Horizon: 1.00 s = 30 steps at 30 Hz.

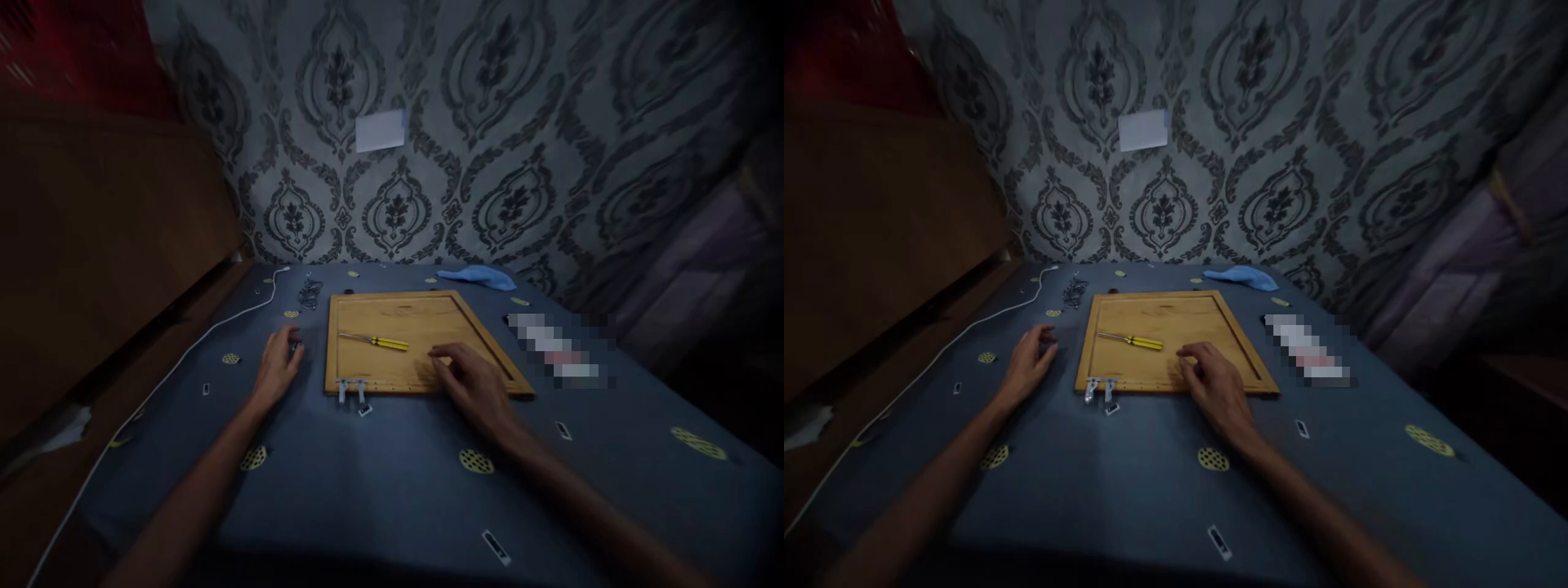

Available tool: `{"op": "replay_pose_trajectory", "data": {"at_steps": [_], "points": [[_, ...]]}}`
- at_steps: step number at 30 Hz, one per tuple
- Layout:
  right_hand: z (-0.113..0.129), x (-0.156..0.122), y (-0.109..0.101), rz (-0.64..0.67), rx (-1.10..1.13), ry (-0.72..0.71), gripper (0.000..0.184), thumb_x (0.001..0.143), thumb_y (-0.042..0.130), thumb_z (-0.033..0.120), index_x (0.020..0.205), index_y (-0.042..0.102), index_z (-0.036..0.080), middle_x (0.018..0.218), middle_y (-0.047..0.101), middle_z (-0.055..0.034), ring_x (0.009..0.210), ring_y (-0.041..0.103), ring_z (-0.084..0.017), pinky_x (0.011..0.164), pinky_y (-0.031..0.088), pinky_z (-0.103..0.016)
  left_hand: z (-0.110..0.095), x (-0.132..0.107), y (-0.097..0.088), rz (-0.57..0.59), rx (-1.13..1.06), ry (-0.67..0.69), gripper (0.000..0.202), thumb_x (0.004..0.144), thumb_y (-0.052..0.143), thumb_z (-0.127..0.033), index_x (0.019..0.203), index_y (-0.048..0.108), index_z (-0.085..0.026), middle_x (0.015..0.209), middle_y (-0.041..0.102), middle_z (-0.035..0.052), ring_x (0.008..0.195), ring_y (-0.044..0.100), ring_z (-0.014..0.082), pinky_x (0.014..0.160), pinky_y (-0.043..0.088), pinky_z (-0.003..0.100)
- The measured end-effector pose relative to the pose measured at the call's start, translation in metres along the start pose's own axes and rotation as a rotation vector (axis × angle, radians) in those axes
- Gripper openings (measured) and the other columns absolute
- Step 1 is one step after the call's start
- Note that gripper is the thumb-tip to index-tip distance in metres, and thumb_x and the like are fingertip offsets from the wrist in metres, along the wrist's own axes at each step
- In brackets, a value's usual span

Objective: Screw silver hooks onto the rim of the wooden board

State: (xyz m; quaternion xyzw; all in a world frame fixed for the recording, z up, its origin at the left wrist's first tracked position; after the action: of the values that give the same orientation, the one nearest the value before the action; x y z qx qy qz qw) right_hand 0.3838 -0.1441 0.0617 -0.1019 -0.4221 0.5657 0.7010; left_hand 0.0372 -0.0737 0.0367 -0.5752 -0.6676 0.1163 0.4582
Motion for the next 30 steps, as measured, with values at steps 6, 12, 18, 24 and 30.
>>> {"op": "replay_pose_trajectory", "data": {"at_steps": [6,12,18,24,30], "points": [[-0.005,-0.017,0.005,-0.056,-0.046,-0.070,0.023,0.095,0.052,0.035,0.094,0.069,0.020,0.082,0.073,-0.0087,0.065,0.066,-0.021,0.067,0.054,-0.035,0.024,0.013,0.011,0.060,0.065,-0.057,0.032,0.102,0.067,-0.036,0.127,0.064,-0.016,0.124,0.068,0.0098,0.107,0.070,0.0241,0.093,0.061,0.046],[-0.002,-0.016,0.014,-0.030,-0.062,-0.136,0.021,0.098,0.051,0.033,0.095,0.068,0.021,0.085,0.074,-0.0083,0.070,0.071,-0.022,0.070,0.056,-0.035,0.042,0.065,0.015,0.088,0.158,-0.087,0.035,0.102,0.067,-0.037,0.131,0.063,-0.017,0.130,0.066,0.0111,0.111,0.069,0.0254,0.094,0.061,0.047],[-0.003,-0.016,0.012,-0.014,-0.051,-0.155,0.019,0.100,0.052,0.031,0.095,0.068,0.022,0.088,0.075,-0.0078,0.075,0.074,-0.022,0.071,0.058,-0.033,0.052,0.102,0.026,0.095,0.288,-0.066,0.036,0.102,0.067,-0.037,0.132,0.063,-0.017,0.133,0.065,0.0115,0.114,0.068,0.0264,0.096,0.060,0.048],[-0.004,-0.015,0.013,0.006,-0.047,-0.150,0.018,0.100,0.052,0.030,0.096,0.068,0.021,0.089,0.076,-0.0082,0.074,0.074,-0.021,0.071,0.059,-0.033,0.053,0.102,0.034,0.124,0.398,-0.064,0.036,0.102,0.067,-0.036,0.132,0.063,-0.018,0.135,0.065,0.0117,0.116,0.067,0.0268,0.098,0.059,0.049],[-0.005,-0.015,0.014,0.018,-0.044,-0.157,0.018,0.101,0.054,0.032,0.096,0.068,0.022,0.088,0.076,-0.0070,0.073,0.074,-0.021,0.068,0.058,-0.032,0.049,0.100,0.034,0.159,0.437,-0.052,0.035,0.102,0.066,-0.036,0.131,0.064,-0.018,0.135,0.065,0.0116,0.117,0.067,0.0269,0.099,0.059,0.050]]}}
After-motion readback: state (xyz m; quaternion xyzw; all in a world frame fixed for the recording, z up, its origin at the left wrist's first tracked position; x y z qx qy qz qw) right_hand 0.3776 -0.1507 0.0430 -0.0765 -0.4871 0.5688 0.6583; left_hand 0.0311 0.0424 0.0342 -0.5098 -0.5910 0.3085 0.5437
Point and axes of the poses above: each hand's wrist, its own x-axis towards the middle knuckle, its own y-axis out of the palm, z = x × y, the point moved 4 cm from there along x, towards the middle knuckle
